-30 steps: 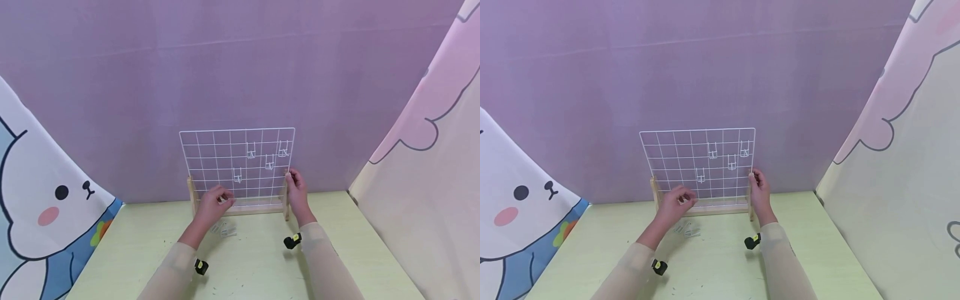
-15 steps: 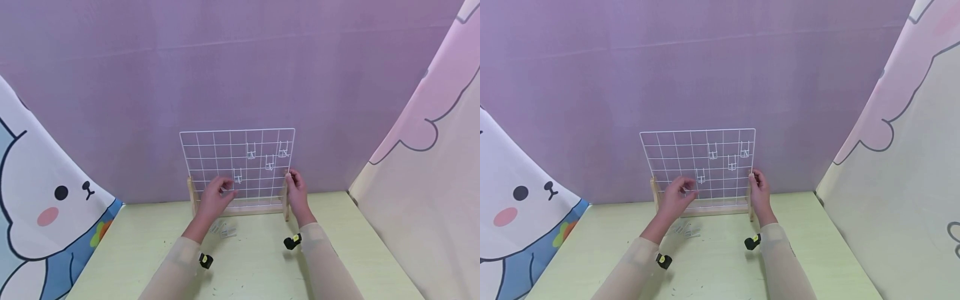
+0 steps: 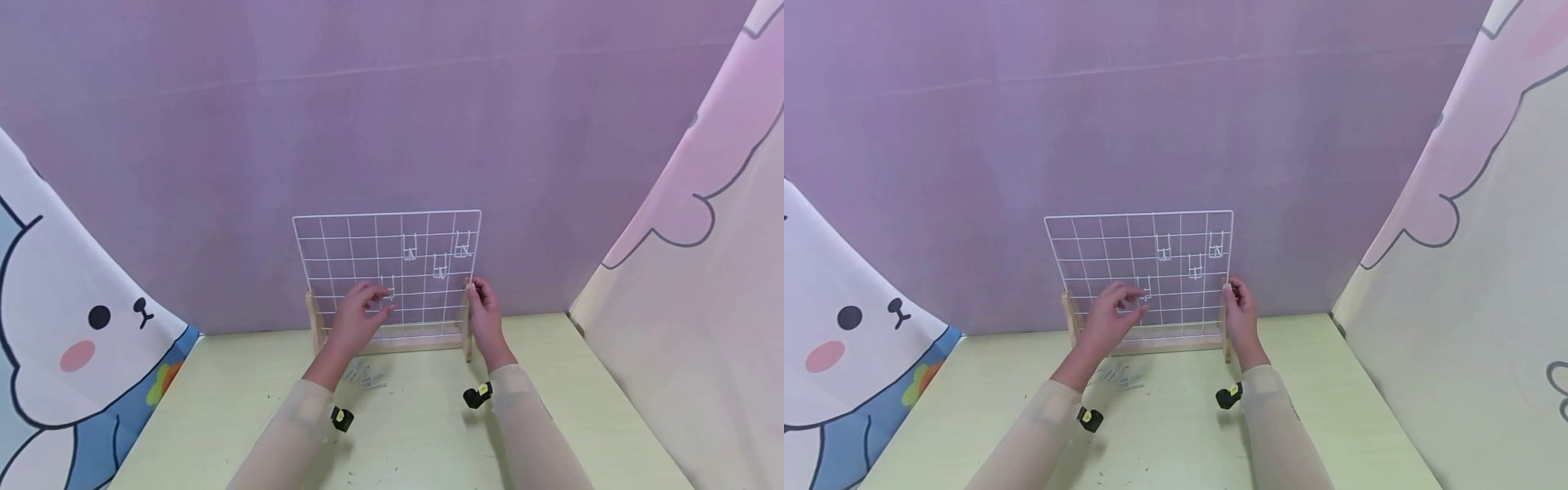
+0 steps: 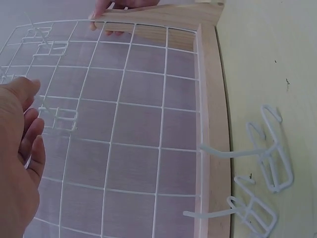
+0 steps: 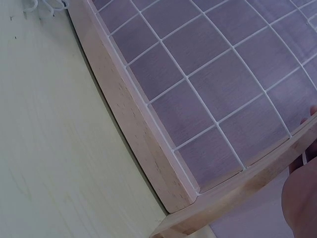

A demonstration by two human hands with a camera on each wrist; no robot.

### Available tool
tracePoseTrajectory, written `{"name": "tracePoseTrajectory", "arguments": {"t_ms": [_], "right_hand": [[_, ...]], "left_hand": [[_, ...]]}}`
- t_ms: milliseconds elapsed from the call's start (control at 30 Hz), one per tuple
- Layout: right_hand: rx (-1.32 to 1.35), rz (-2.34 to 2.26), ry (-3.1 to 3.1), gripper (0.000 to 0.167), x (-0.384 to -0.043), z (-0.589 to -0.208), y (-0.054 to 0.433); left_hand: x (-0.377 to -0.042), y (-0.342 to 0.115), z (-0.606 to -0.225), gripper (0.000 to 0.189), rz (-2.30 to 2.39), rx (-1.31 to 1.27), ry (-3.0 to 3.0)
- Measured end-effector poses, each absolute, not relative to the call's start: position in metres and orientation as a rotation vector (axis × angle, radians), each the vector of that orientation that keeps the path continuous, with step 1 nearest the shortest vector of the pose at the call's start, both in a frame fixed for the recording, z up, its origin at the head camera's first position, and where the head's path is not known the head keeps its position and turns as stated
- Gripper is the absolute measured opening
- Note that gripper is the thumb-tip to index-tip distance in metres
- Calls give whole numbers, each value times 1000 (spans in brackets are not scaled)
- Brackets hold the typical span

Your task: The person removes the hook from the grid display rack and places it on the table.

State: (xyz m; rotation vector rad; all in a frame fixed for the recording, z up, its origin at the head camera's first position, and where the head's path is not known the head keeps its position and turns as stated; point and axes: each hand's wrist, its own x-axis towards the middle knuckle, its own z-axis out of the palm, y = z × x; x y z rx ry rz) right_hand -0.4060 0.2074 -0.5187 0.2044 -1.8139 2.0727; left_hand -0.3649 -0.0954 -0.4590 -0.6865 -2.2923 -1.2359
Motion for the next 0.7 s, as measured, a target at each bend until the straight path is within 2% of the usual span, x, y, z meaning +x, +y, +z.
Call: {"name": "tracePoseTrajectory", "arguments": {"t_ms": [700], "right_hand": [[237,2007,-1818,40,-403,-520,205]], "left_hand": [[-370,-90,-457,13,-1228,-681,-2294]]}}
